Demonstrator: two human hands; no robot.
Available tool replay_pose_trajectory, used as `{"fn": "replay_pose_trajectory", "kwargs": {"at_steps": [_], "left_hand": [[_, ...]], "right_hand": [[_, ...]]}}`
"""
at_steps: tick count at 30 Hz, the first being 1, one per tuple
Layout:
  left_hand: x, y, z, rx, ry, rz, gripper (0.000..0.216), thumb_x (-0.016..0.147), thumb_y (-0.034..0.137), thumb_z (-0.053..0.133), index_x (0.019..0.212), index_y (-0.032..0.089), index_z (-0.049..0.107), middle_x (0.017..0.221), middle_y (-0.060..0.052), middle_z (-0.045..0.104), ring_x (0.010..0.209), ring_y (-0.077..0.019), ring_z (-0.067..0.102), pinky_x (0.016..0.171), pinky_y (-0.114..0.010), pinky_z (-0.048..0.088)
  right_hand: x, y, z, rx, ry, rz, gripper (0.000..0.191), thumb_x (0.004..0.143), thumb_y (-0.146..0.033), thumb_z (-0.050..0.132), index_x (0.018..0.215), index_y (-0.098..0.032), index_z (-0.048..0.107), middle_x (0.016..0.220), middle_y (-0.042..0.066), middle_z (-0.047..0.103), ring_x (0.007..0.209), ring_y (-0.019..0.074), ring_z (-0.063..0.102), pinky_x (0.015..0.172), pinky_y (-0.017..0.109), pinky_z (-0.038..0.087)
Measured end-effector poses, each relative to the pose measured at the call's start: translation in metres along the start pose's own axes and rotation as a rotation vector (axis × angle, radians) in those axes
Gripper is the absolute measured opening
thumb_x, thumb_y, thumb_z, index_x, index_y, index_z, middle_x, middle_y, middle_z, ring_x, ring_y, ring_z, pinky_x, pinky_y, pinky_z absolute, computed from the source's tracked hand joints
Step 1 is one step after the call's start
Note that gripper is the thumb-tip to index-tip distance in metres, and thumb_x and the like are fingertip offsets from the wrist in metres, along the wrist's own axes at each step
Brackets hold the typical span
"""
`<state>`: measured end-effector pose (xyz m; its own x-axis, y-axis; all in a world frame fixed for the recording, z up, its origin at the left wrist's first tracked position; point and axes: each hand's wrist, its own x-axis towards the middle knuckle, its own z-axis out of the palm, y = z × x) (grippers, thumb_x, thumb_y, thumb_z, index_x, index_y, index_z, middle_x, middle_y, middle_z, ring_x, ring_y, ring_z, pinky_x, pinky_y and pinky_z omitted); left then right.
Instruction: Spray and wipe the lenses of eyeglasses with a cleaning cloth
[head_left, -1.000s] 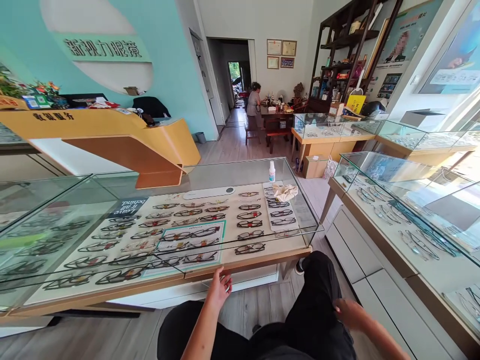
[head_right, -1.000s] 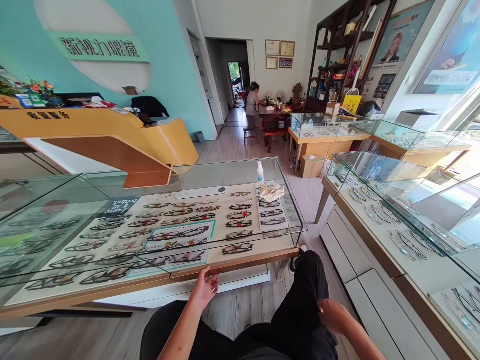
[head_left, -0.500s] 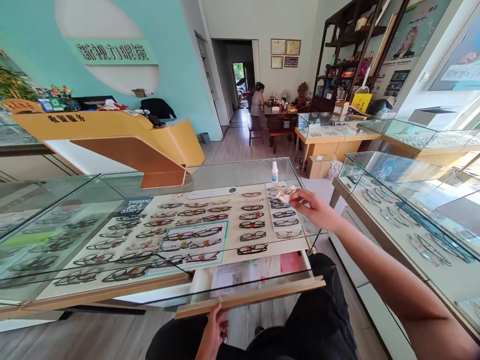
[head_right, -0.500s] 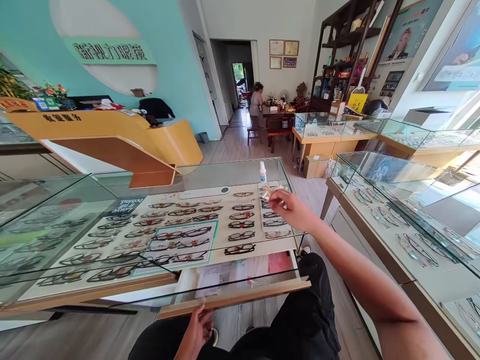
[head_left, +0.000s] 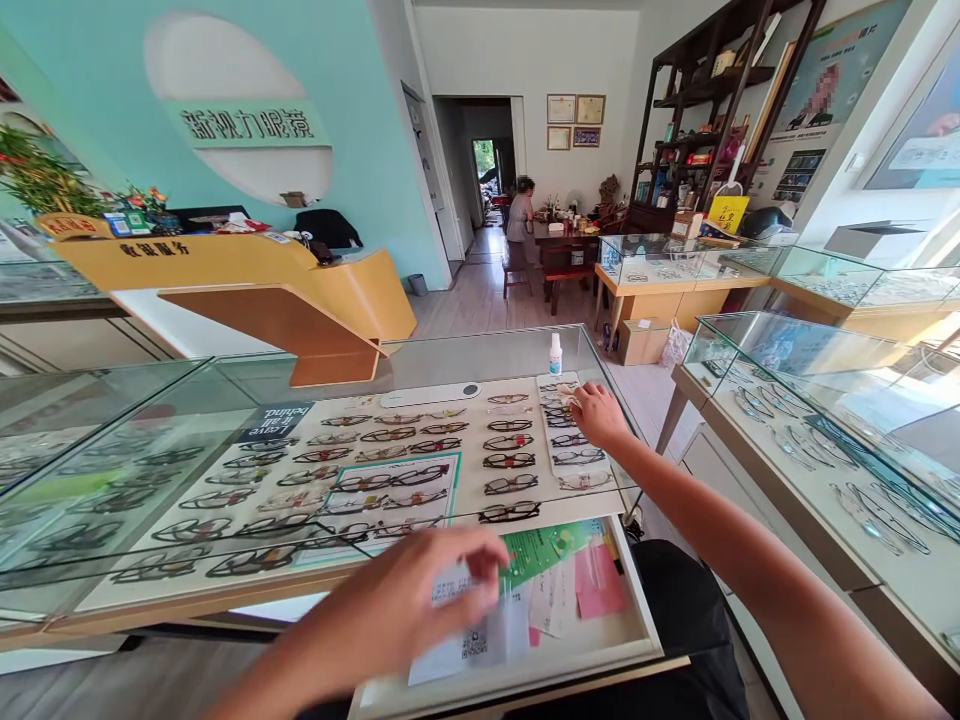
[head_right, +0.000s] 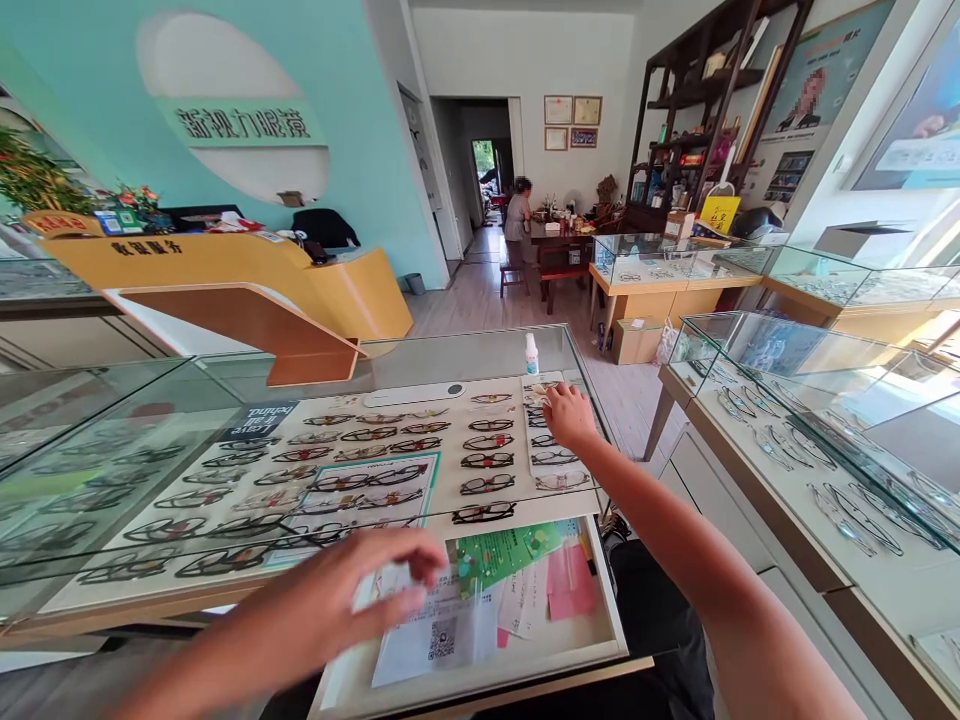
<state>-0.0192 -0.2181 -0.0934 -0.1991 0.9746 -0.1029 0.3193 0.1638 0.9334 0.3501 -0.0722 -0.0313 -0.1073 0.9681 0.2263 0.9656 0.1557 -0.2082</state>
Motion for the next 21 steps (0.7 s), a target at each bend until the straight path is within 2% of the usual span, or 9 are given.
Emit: {"fn": "replay_pose_trajectory", "kwargs": {"at_steps": [2,3,5,7,10,13,16,18,21], "left_hand": [[0.057,0.072,0.019,0.142,-0.295,0.264,0.034,0.081,0.045,0.089,0.106,0.026,0.079,0.104,-0.006,0.079,0.101,-0.0299,0.074,0.095,-0.039,0.057],[0.086,0.106,0.035,0.201,-0.384,0.371,0.038,0.082,0.045,0.088,0.111,0.024,0.078,0.108,-0.007,0.079,0.102,-0.0295,0.074,0.096,-0.039,0.056],[0.140,0.161,0.079,0.238,-0.317,0.461,0.043,0.088,0.043,0.082,0.123,0.020,0.073,0.119,-0.012,0.078,0.106,-0.0288,0.073,0.098,-0.040,0.054],[0.181,0.191,0.127,0.224,-0.211,0.455,0.059,0.089,0.038,0.081,0.141,0.016,0.062,0.138,-0.021,0.071,0.116,-0.0321,0.070,0.105,-0.045,0.050],[0.220,0.196,0.184,0.165,-0.151,0.474,0.080,0.083,0.030,0.087,0.153,0.015,0.050,0.161,-0.027,0.054,0.140,-0.0360,0.058,0.117,-0.047,0.041],[0.240,0.187,0.215,0.077,-0.184,0.482,0.070,0.082,0.025,0.086,0.145,0.016,0.056,0.159,-0.024,0.058,0.141,-0.0344,0.057,0.118,-0.045,0.039],[0.250,0.183,0.224,-0.013,-0.242,0.440,0.034,0.086,0.025,0.079,0.116,0.017,0.067,0.122,-0.017,0.076,0.112,-0.0285,0.068,0.103,-0.041,0.046],[0.252,0.182,0.221,-0.083,-0.268,0.401,0.022,0.085,0.027,0.076,0.102,0.019,0.066,0.097,-0.010,0.075,0.090,-0.0237,0.066,0.089,-0.037,0.048],[0.247,0.178,0.199,-0.211,-0.300,0.341,0.025,0.081,0.035,0.075,0.097,0.023,0.061,0.079,-0.002,0.066,0.074,-0.0205,0.058,0.073,-0.033,0.045]], "right_hand": [[0.000,0.001,0.001,-0.007,0.019,-0.003,0.036,0.115,-0.025,0.040,0.140,-0.017,0.064,0.137,0.017,0.065,0.124,0.0324,0.056,0.101,0.042,0.044],[0.000,0.002,0.001,-0.009,0.027,-0.005,0.038,0.114,-0.024,0.039,0.144,-0.018,0.062,0.137,0.017,0.065,0.123,0.0324,0.056,0.100,0.041,0.044],[0.001,0.003,0.001,-0.010,0.035,-0.014,0.041,0.113,-0.020,0.040,0.148,-0.021,0.061,0.138,0.016,0.065,0.123,0.0320,0.056,0.099,0.041,0.043],[0.003,0.004,0.002,-0.010,0.037,-0.026,0.041,0.112,-0.020,0.041,0.146,-0.023,0.064,0.136,0.015,0.065,0.121,0.0314,0.055,0.098,0.041,0.043],[0.006,0.006,0.004,-0.016,0.043,-0.044,0.039,0.112,-0.022,0.042,0.141,-0.026,0.068,0.136,0.012,0.065,0.120,0.0305,0.055,0.098,0.041,0.043],[0.007,0.006,0.006,-0.029,0.052,-0.048,0.038,0.112,-0.024,0.042,0.141,-0.027,0.067,0.137,0.011,0.064,0.120,0.0297,0.055,0.097,0.041,0.044],[0.008,0.005,0.007,-0.042,0.057,-0.042,0.038,0.112,-0.025,0.043,0.141,-0.027,0.067,0.137,0.011,0.064,0.119,0.0294,0.055,0.095,0.041,0.044],[0.008,0.005,0.007,-0.047,0.058,-0.039,0.037,0.112,-0.025,0.044,0.140,-0.027,0.068,0.137,0.011,0.065,0.119,0.0296,0.056,0.095,0.041,0.044],[0.008,0.005,0.008,-0.047,0.064,-0.038,0.037,0.111,-0.024,0.045,0.138,-0.026,0.069,0.136,0.012,0.066,0.119,0.0297,0.057,0.094,0.041,0.044]]}}
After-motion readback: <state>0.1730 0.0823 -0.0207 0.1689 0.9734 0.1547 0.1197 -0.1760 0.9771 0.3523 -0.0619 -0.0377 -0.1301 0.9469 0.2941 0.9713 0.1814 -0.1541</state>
